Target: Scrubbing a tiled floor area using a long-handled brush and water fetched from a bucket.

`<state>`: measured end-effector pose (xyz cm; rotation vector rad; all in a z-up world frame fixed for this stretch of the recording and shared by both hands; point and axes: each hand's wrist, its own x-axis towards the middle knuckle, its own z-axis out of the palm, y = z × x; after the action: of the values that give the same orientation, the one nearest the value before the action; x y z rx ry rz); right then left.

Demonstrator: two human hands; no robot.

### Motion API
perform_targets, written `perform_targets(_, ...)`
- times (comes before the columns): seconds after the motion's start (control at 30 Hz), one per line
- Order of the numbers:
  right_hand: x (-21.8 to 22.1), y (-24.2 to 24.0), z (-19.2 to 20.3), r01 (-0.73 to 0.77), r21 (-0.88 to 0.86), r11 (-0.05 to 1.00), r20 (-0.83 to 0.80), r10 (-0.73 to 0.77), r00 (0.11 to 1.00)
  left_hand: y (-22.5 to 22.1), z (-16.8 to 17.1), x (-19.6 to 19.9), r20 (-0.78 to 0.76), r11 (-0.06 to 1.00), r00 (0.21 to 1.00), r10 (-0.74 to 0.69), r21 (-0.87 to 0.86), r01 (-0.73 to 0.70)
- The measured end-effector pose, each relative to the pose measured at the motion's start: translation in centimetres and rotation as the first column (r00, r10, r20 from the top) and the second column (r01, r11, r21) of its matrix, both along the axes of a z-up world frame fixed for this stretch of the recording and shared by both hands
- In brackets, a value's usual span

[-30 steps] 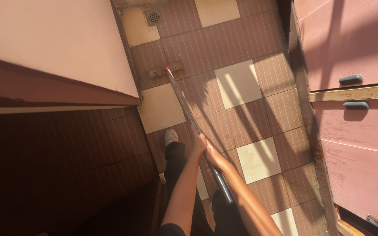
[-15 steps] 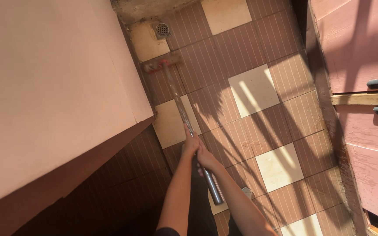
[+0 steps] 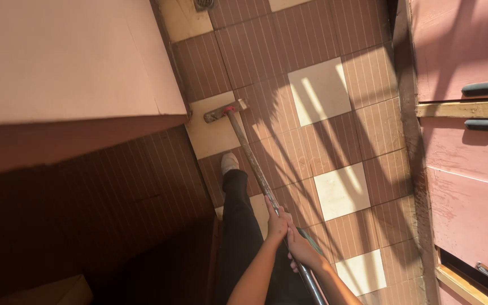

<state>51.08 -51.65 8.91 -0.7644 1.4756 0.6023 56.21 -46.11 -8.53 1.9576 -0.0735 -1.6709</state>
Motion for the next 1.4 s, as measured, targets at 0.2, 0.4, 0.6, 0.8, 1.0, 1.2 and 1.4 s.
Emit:
perform_targets(0.2, -5.9, 4.6, -2.0, -0.106, -0.007, 0.994, 0.060, 0.106, 0.993, 5.5, -5.2, -7.0, 0.100, 1.000, 0.995, -0.005, 0.020, 0.003)
perform_targets(0.4, -6.9, 7.8, -5.4, -0.063, -0.168, 0.984, 0.232, 0.101, 0.967, 8.6, -6.5, -6.1, 0.139, 0.984, 0.977, 0.163, -0.097, -0.151)
perform_targets(0.6, -18.0, 16.3, -3.7, -0.212, -0.105, 0.972, 0.135, 0.225, 0.965, 18.1, -4.0, -18.5, 0.125, 0.965, 0.958, 0.258, -0.088, -0.249)
perform_targets(0.8, -11.6, 12.8, -5.2, -0.135, -0.197, 0.971, 0.232, 0.180, 0.956, 14.5, -8.2, -10.7, 0.221, 0.956, 0.947, 0.231, -0.234, -0.178)
perform_targets(1.0, -24.6, 19.2, 0.7, -0.173, -0.153, 0.973, 0.158, 0.197, 0.968, 22.3, -2.1, -24.7, 0.141, 0.947, 0.965, 0.221, -0.266, -0.179)
perform_targets(1.2, -40.3, 27.0, 2.7, 0.140, -0.033, 0.990, -0.048, -0.142, 0.989, 25.1, 5.3, -38.9, -0.035, 0.998, 0.999, -0.001, 0.057, 0.003)
perform_targets(1.4, -42.3, 25.4, -10.8, 0.561, -0.162, 0.812, 0.082, -0.555, 0.828, 16.1, -4.9, -39.1, 0.195, 0.900, 0.899, -0.391, -0.121, 0.418)
